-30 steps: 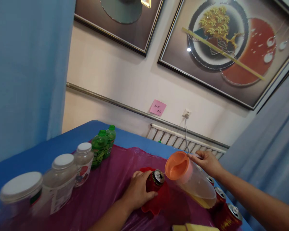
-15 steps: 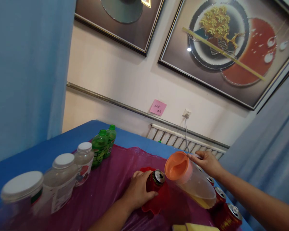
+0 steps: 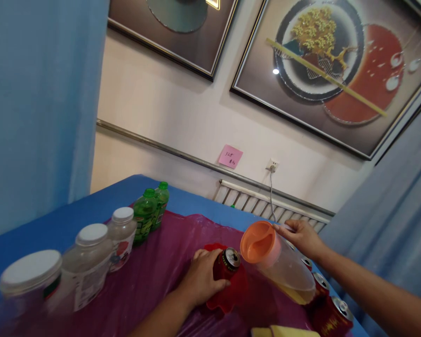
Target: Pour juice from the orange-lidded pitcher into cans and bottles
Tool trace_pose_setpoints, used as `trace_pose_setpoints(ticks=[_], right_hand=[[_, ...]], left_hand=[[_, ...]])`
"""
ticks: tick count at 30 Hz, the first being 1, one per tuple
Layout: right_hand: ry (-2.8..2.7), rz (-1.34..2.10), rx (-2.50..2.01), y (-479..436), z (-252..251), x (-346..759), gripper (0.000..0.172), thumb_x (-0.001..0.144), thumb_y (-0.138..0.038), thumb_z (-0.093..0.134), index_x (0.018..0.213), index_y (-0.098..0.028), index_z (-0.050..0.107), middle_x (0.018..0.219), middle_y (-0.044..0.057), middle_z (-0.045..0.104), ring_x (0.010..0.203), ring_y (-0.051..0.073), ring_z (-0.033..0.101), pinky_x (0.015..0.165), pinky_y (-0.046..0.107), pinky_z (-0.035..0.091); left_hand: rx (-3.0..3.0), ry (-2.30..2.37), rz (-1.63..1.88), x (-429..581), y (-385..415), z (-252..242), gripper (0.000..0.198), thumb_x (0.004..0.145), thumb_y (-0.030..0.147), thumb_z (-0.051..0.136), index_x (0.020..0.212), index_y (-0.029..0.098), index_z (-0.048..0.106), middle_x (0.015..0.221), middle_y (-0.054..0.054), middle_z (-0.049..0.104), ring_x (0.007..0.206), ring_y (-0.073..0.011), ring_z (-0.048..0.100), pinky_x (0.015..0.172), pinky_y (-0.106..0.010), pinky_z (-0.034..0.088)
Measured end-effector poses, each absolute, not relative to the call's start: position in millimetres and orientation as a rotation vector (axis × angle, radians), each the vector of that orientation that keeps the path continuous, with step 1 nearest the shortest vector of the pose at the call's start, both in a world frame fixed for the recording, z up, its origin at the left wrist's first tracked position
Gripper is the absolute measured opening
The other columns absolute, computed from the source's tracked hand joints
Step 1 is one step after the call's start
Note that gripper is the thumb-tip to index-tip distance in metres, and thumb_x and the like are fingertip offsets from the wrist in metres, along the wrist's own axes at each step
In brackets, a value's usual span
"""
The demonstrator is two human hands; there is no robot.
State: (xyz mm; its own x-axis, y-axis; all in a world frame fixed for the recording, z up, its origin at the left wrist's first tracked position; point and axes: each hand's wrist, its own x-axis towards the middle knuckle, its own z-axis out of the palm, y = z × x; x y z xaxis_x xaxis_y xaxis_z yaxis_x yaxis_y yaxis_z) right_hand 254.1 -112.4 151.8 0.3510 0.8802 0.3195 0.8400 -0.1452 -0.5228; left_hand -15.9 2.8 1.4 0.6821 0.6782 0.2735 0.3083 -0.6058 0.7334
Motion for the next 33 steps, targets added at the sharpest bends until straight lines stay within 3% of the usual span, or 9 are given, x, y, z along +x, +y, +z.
trace_pose_setpoints(ticks=[33], right_hand=[[-1.465, 0.143, -1.981, -114.9, 142.6, 246.3, 0.059, 0.079, -0.071, 0.059, 0.057, -0.026, 0.028, 0.056, -0.006, 0.022, 0.052, 0.01, 0.022, 0.044, 0.025, 0.022]], left_hand=[[2.216, 0.749, 0.712, -15.7, 2.5, 0.5, 0.073, 0.062, 0.033, 0.086, 0.129, 0.026, 0.061, 0.124, -0.007, 0.069, 0.114, -0.0307, 0.059, 0.106, -0.043, 0.037]])
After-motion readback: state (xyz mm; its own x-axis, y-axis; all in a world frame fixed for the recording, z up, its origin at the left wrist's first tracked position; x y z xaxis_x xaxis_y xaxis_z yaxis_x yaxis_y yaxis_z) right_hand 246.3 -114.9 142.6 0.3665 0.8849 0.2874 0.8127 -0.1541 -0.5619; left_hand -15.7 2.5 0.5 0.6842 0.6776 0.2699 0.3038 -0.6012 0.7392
